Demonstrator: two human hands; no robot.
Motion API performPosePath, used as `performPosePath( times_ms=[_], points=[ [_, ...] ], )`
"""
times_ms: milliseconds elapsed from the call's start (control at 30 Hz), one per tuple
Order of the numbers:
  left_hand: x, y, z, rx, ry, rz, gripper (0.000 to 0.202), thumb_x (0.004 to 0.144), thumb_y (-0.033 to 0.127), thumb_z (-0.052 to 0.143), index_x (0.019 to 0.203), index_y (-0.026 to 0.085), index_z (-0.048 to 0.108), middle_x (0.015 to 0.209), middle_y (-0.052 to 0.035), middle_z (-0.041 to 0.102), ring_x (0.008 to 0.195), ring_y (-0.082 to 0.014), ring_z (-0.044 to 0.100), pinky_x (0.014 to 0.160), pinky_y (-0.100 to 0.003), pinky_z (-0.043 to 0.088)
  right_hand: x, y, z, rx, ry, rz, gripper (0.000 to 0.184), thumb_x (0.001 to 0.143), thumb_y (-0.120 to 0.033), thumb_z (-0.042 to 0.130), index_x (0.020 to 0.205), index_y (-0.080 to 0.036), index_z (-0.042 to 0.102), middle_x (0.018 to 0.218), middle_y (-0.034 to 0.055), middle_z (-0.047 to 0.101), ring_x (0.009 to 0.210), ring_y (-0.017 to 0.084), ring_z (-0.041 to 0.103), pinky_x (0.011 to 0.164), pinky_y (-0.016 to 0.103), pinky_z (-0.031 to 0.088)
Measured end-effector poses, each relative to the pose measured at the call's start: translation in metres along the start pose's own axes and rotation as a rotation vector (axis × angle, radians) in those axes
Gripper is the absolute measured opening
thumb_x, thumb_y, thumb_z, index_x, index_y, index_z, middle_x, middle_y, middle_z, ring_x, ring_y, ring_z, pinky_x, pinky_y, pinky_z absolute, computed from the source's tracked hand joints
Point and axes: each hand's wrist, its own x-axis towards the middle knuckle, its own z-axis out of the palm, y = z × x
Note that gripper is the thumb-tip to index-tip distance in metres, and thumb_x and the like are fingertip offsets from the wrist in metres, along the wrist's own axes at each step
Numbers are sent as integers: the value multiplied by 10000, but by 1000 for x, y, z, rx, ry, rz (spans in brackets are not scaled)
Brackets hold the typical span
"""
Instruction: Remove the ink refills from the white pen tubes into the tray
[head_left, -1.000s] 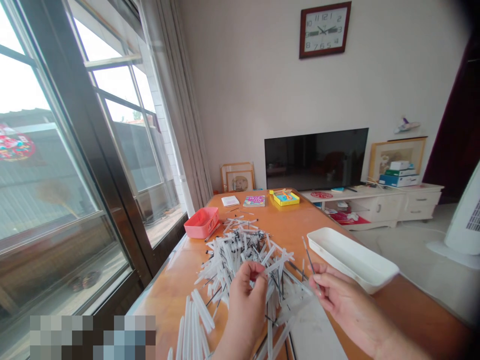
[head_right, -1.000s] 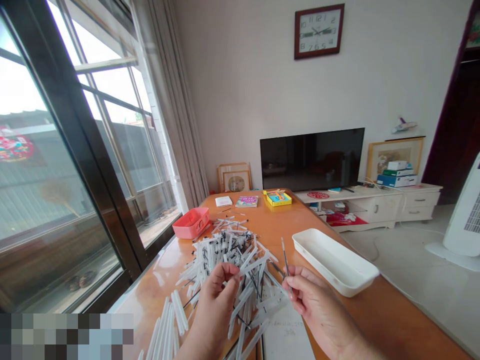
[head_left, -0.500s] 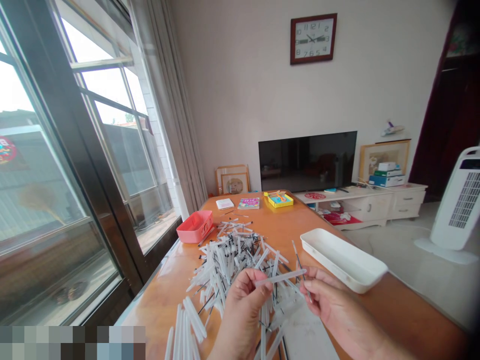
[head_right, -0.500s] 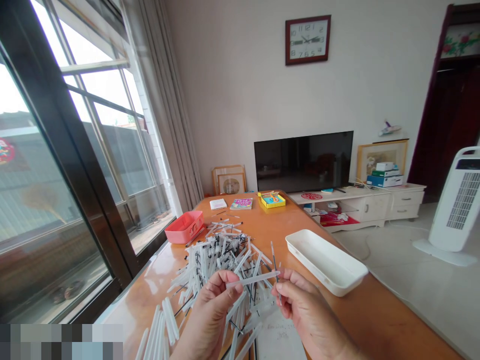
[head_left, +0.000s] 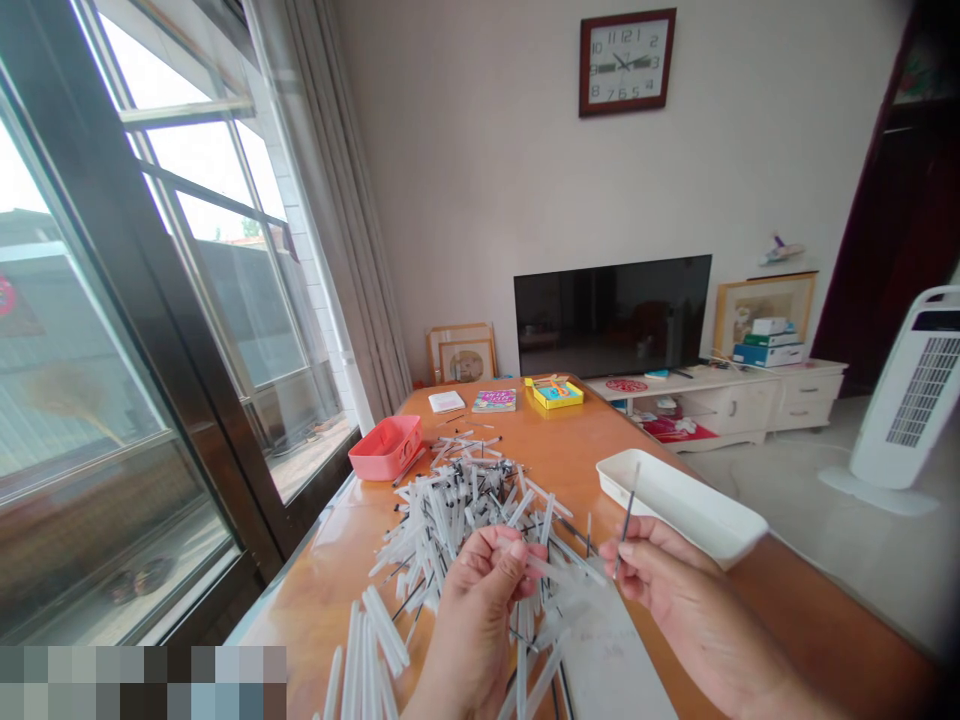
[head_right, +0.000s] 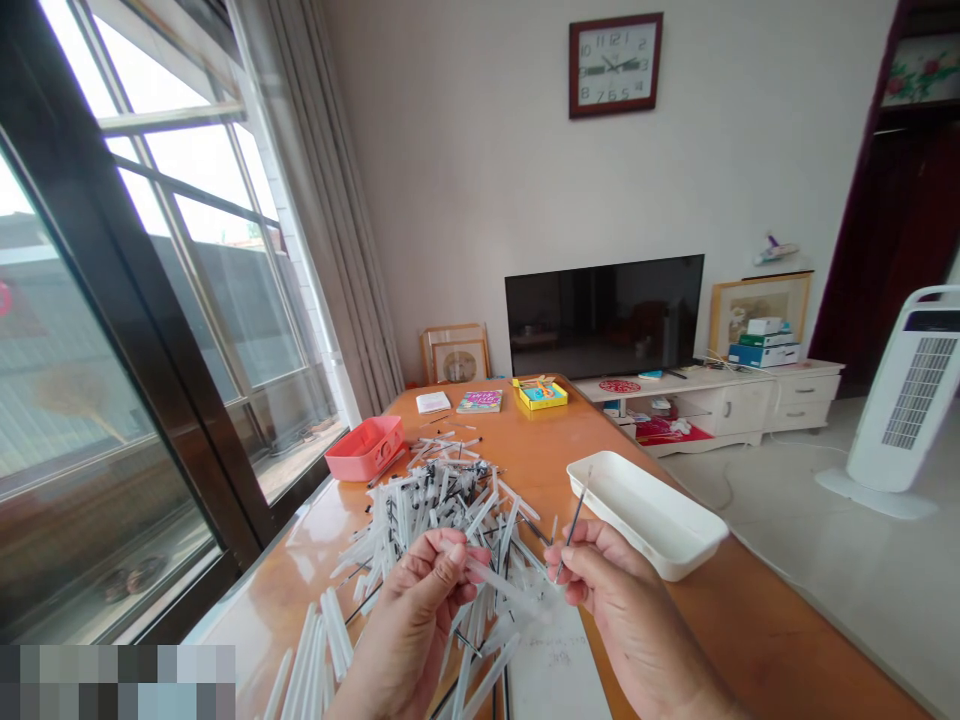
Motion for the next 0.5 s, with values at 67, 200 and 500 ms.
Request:
performPosePath(
  times_ms=[67, 200, 500],
  points=[
    [-3, 0, 4, 11, -14, 16, 282, 831, 347, 764, 993, 180, 605, 794, -26, 668, 711, -113, 554, 697, -227, 393, -3, -5, 0, 10, -9, -20, 106, 884, -334, 638, 874, -229, 625, 878, 34, 715, 840, 187, 575, 741, 309, 438],
    [-8, -8, 13, 47, -92, 11, 292, 773, 362, 818, 837, 166, 611, 684, 7, 607, 648, -97, 510, 677, -225, 364, -12, -15, 6, 5, -40, -93, 159, 889, -378, 655, 847, -226, 634, 885, 37, 703, 807, 183, 555, 723, 308, 448],
    [-11, -20, 10, 688, -249, 275, 283, 857, 460, 703, 903, 195, 789, 770, -41, 544, 735, -164, 504, 700, -278, 366, -22, -17, 7, -95, -30, -203, 204, 892, -432, 672, 961, -249, 613, 1028, 55, 715, 917, 218, 623, 844, 344, 498]
  ],
)
